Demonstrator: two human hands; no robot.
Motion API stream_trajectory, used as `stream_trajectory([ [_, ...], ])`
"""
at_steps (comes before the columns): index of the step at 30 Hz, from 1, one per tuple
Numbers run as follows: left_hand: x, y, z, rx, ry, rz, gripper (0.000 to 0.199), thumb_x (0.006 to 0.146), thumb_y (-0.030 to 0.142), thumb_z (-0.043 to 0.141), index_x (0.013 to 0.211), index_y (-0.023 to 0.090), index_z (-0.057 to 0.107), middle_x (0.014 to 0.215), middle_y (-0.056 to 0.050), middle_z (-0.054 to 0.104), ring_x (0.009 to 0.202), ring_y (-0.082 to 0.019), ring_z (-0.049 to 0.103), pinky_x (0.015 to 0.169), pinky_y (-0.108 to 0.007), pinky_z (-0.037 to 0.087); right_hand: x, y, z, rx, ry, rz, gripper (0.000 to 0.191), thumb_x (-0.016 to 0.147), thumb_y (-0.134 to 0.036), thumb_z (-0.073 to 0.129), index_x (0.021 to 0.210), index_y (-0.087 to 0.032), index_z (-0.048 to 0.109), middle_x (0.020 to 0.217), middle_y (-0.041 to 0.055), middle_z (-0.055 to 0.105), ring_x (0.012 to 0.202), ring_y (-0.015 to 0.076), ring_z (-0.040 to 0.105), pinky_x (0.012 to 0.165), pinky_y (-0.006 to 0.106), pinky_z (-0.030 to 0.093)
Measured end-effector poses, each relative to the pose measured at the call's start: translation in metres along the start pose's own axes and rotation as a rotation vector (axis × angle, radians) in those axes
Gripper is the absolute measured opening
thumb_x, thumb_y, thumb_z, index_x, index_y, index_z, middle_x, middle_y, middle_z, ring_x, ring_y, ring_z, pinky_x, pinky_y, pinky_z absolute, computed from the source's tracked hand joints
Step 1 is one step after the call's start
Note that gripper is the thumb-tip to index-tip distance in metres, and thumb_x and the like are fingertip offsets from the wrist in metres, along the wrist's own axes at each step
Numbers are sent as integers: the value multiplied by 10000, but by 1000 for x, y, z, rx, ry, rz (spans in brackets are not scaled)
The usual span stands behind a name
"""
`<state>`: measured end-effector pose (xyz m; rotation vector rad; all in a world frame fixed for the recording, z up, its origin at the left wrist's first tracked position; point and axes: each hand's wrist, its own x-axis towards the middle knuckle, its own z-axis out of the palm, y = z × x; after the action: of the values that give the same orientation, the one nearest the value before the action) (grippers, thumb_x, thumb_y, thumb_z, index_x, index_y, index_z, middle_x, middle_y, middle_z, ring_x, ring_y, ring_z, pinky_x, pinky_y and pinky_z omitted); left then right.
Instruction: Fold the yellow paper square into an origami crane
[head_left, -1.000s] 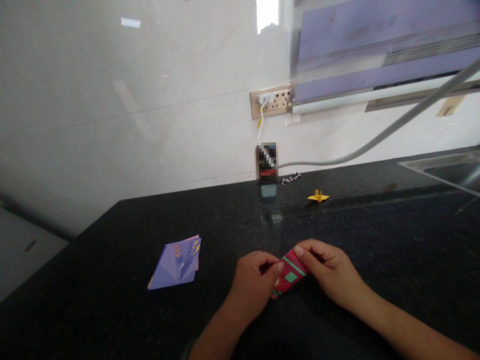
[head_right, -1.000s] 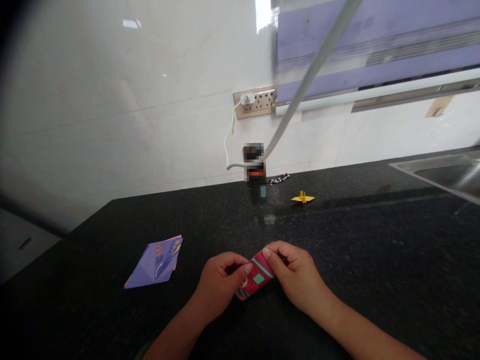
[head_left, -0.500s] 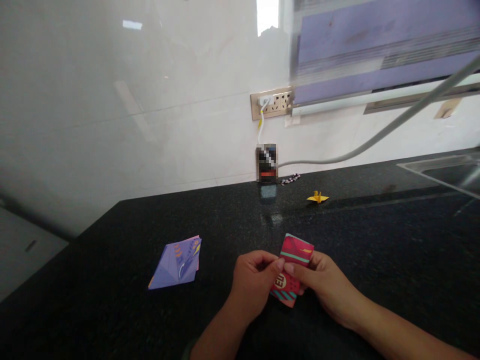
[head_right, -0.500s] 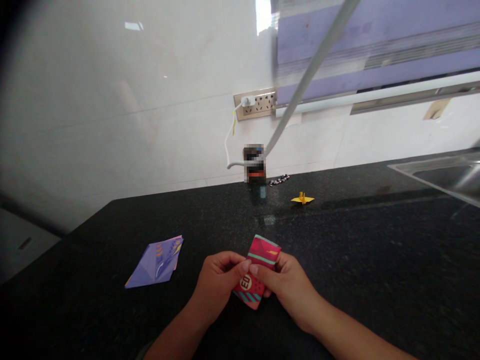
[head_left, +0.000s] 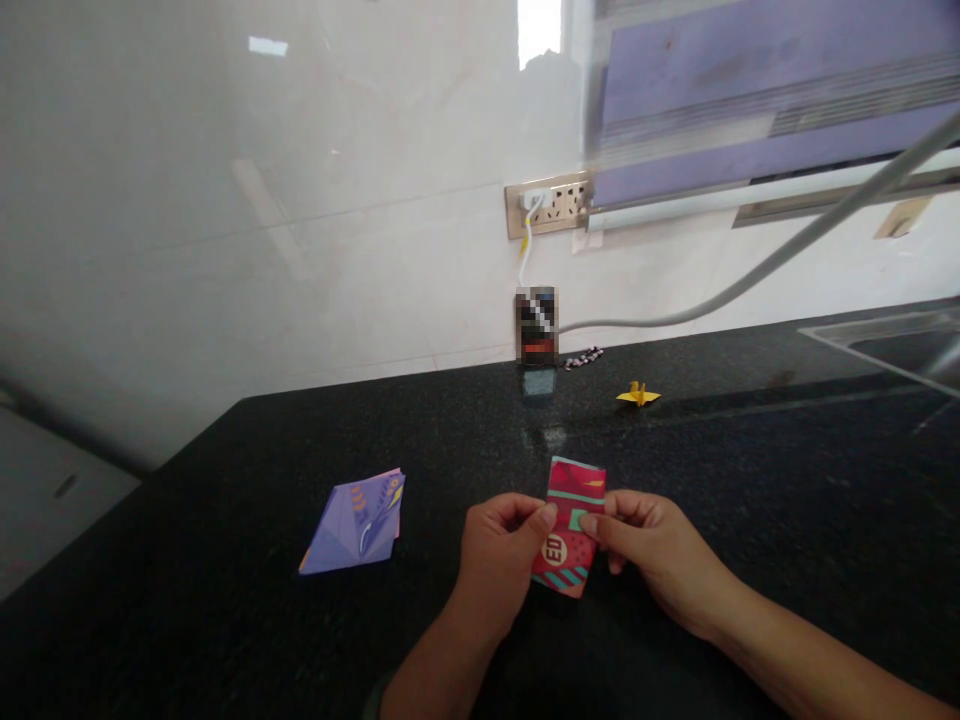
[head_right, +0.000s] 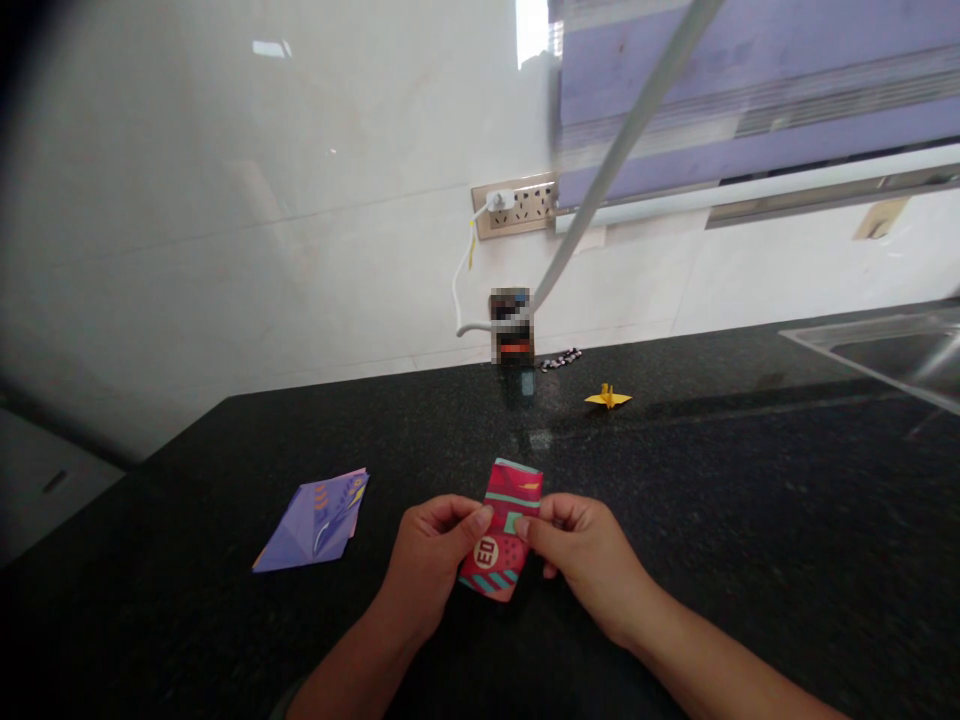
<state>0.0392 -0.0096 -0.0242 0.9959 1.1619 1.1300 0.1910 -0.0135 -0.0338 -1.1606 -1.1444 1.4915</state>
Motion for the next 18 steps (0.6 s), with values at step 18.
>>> stream_trajectory([
  [18,3,-3,1,-160,36,-48,172,627,274,666,649,107,632,565,-26,644,485,-111,553,526,-242,450,-1,2,3,107,42,-3,229,694,-363,621,665,-136,613,610,6,582,486,83,452,450,198,355],
])
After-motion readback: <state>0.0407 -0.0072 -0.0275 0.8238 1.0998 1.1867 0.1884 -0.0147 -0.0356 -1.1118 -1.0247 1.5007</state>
